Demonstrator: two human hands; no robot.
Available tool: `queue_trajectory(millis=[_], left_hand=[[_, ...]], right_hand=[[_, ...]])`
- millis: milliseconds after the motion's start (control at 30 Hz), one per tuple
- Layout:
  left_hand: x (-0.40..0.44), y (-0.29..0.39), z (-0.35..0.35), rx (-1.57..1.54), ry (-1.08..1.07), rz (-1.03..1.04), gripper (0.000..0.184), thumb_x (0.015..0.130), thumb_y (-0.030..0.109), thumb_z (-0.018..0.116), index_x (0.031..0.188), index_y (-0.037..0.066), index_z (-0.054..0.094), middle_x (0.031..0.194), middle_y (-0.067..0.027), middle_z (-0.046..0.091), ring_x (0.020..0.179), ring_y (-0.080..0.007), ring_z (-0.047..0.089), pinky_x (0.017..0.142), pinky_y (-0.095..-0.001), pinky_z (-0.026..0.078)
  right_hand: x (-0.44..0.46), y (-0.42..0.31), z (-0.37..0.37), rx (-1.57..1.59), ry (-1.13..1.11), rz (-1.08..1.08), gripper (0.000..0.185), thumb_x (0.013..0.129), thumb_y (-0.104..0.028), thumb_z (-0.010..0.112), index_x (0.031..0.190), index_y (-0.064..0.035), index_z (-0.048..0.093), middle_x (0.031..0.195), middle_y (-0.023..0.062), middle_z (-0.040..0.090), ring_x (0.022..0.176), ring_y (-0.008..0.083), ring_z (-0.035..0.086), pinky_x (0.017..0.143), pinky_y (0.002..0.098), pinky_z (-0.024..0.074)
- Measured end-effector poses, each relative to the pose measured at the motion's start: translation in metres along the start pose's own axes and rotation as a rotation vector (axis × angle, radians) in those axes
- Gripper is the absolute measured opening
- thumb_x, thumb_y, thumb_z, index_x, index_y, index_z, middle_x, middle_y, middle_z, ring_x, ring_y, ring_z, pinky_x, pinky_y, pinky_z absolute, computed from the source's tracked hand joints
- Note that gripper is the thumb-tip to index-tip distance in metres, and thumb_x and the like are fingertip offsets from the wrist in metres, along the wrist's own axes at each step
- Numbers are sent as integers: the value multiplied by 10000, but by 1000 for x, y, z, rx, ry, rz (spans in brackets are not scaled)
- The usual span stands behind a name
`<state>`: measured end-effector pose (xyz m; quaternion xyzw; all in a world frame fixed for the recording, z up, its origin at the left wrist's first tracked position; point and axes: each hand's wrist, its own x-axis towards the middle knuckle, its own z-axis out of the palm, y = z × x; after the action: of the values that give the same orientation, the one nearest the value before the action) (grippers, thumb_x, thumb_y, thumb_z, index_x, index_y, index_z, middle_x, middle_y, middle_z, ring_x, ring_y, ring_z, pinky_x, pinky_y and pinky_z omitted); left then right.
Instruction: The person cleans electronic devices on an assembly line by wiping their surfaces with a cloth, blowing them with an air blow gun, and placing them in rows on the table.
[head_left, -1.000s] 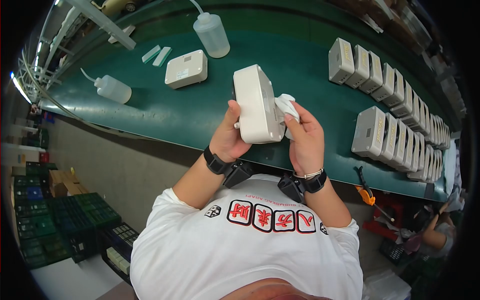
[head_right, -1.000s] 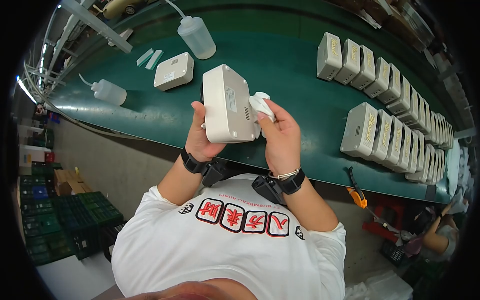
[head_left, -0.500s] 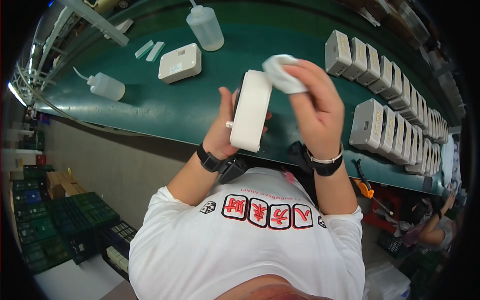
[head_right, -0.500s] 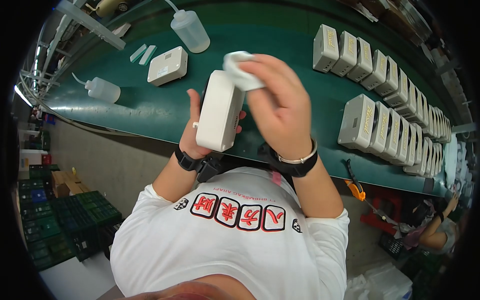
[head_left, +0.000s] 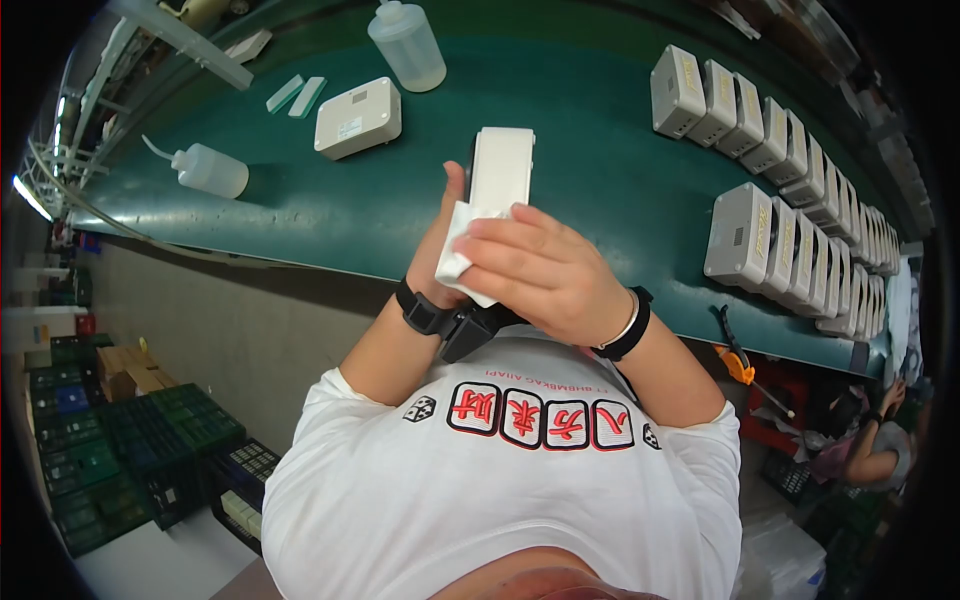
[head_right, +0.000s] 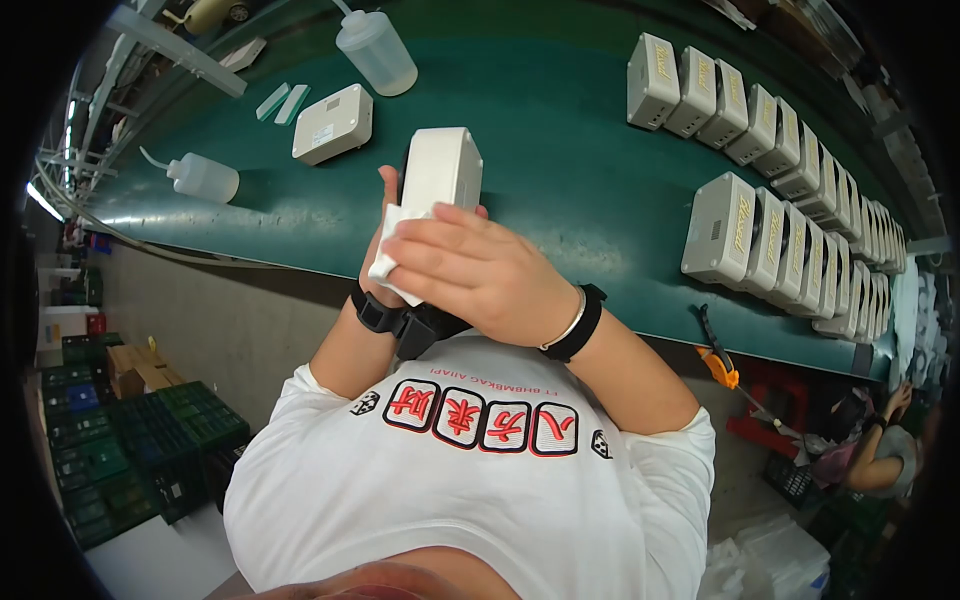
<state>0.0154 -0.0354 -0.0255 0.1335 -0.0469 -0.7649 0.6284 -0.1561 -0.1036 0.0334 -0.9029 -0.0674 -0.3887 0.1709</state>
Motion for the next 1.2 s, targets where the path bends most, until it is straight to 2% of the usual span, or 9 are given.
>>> queue_trajectory(millis=[167, 267, 400, 533, 700, 767, 933, 1033, 1200], left_hand=[[10, -8, 35, -84, -54, 8, 950, 816, 849, 492, 1360, 71, 522, 1139, -180, 631, 967, -331, 667, 784, -443, 596], [10, 0, 20, -333, -138, -136, 817, 880, 703, 564, 1408, 85, 482, 1348, -206, 487, 1113, -330, 570, 794, -440, 558], [5, 5, 15, -517, -65, -181, 642, 945, 485, 541, 1440, 85, 458, 1397, -210, 413, 1148, -310, 512, 861, -431, 522], [3, 10, 16, -287, -1, -38, 644, 962, 464, 539, 1471, 85, 432, 1461, -239, 363, 1152, -329, 527, 885, -454, 502], [-7, 21, 3, -69, -7, 118, 578, 1011, 405, 533, 1449, 38, 444, 1450, -232, 469, 1229, -348, 566, 1004, -518, 492], [-11, 25, -16, -63, -2, 187, 561, 1008, 362, 576, 1444, 32, 448, 1452, -204, 496, 1281, -327, 554, 1063, -523, 470], [-26, 25, -14, 220, 214, 295, 504, 917, 136, 728, 1362, 17, 522, 1298, -122, 629, 1182, -262, 622, 1053, -434, 495], [-33, 21, -3, 393, 232, 306, 509, 938, 141, 705, 1389, 34, 496, 1319, -104, 607, 1204, -236, 597, 1067, -394, 476], [-54, 18, 8, 473, 282, 324, 528, 934, 136, 707, 1399, 35, 480, 1336, -100, 588, 1219, -215, 576, 1069, -383, 467]], right_hand=[[-4, -14, -3, -146, -4, -149, 219, 753, -87, 691, 956, -6, 706, 1111, 105, 692, 1042, 237, 673, 943, 387, 531], [-21, -9, -38, -215, 93, -61, 222, 742, -98, 710, 950, -23, 703, 1038, 100, 703, 883, 244, 683, 779, 350, 542], [-35, -8, -64, -535, -59, 476, 338, 782, -72, 712, 1115, -32, 666, 1183, 126, 669, 1079, 342, 626, 933, 449, 477], [-75, -44, -78, -261, -117, 690, 343, 798, -109, 756, 1114, -24, 657, 1152, 143, 664, 1082, 356, 626, 946, 428, 487], [-181, -92, -103, 524, -349, 1517, 225, 901, -179, 731, 976, 28, 686, 814, 78, 686, 677, 108, 615, 661, 266, 500], [-257, -100, -94, 660, -214, 1806, 370, 916, -175, 722, 1212, 25, 627, 945, 79, 698, 787, 115, 635, 705, 262, 512], [-348, -84, -65, 233, 966, 1572, 522, 998, -169, 628, 1456, -47, 409, 1329, 140, 581, 1044, 208, 658, 904, 323, 500], [-365, -65, -76, 517, 1186, 1320, 429, 1030, -187, 595, 1420, -63, 466, 1297, 135, 613, 1056, 238, 665, 929, 357, 500], [-363, -66, -64, 171, 1152, 1367, 332, 1050, -242, 563, 1264, 13, 569, 1175, 136, 669, 1048, 225, 655, 908, 341, 509]])
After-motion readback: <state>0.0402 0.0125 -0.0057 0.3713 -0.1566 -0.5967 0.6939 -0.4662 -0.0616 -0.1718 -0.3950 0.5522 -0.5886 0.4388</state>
